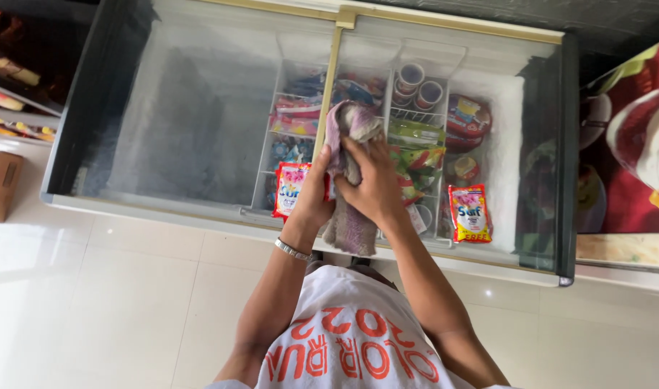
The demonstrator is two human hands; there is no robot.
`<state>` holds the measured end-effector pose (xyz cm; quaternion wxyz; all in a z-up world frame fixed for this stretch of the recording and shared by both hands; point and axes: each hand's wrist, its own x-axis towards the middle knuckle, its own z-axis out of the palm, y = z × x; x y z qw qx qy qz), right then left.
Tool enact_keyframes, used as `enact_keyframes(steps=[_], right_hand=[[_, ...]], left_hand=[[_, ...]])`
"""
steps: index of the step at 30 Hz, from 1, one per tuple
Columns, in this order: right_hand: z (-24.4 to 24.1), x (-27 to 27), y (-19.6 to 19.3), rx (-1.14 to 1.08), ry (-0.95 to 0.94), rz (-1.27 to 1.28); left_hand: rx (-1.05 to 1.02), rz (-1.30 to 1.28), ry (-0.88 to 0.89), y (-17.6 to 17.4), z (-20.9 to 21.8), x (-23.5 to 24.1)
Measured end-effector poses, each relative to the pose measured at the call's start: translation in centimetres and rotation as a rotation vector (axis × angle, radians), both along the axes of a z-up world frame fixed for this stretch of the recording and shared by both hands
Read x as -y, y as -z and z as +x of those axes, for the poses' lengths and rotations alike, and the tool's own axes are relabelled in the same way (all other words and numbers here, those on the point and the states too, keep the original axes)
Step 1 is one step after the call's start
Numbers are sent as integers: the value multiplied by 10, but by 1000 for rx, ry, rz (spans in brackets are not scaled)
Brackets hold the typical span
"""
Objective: Wiping detergent sachets with a cleaning cloth and restocking them on the shelf in a grocery store.
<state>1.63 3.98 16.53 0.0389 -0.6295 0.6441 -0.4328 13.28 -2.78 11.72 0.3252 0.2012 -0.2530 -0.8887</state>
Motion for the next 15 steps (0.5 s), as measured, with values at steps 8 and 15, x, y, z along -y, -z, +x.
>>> enact_keyframes(steps=[8, 15], right_hand=[[23, -7, 87, 248, -160, 242], [-17, -8, 127, 559, 221, 439]], left_hand=[[220, -271, -409, 41, 45, 51], [1211, -887, -367, 82, 66, 40]])
